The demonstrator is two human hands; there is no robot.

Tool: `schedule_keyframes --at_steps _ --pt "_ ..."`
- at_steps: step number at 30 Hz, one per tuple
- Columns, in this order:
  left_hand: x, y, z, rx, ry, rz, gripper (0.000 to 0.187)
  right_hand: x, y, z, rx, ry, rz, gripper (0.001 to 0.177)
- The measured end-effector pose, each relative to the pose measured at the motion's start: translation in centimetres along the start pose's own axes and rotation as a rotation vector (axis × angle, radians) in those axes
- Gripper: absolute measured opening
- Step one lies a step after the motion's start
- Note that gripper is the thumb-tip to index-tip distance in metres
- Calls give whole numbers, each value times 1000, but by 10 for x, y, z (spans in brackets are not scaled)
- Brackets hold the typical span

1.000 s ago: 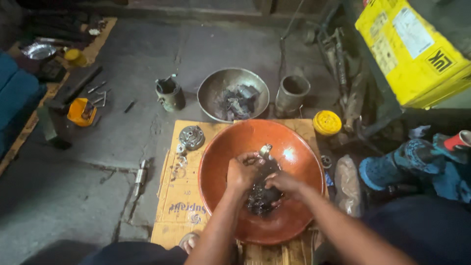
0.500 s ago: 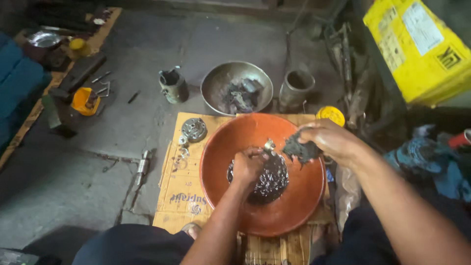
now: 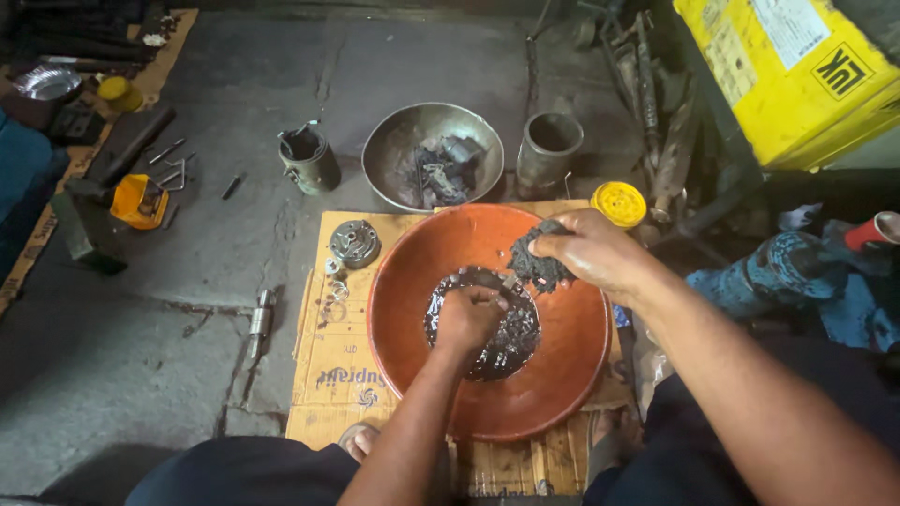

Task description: The person cleans various small mechanical components by hand in a bowl of dark fluid, scrubbing them and rinsing them before setting them aside on a cardboard surface.

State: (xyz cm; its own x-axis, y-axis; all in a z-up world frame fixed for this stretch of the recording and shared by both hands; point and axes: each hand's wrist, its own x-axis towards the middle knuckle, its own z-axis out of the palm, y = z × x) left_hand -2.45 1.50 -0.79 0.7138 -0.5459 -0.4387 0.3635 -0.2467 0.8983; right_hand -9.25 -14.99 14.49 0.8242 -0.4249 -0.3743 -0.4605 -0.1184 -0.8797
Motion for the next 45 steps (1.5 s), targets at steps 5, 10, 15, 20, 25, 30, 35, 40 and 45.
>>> schedule_keyframes --at_steps 5,10,15,20,25,30,35,40,45 --pt "-5 7 -1 221 99 38 22 1 0 1 88 -30 -73 21" --pt "-2 7 -2 276 91 49 22 1 -4 5 172 6 -107 25" --pt "2 -1 -4 328 106 86 21 7 0 4 226 -13 -112 23" --pt "2 -4 -8 392 189 121 26 2 -5 6 216 -21 -93 32" --pt "0 0 -13 391 206 135 27 0 -8 7 176 -16 -97 32" --pt "-4 4 -10 326 208 119 25 -1 -8 5 113 2 -137 30" --pt "-14 14 -12 332 169 96 24 -7 -12 6 161 -16 -94 25" --pt "-19 22 -10 337 177 80 22 -4 -10 6 163 -34 -98 23" --pt "-24 25 -7 355 225 245 20 14 11 5 250 -63 -27 20"
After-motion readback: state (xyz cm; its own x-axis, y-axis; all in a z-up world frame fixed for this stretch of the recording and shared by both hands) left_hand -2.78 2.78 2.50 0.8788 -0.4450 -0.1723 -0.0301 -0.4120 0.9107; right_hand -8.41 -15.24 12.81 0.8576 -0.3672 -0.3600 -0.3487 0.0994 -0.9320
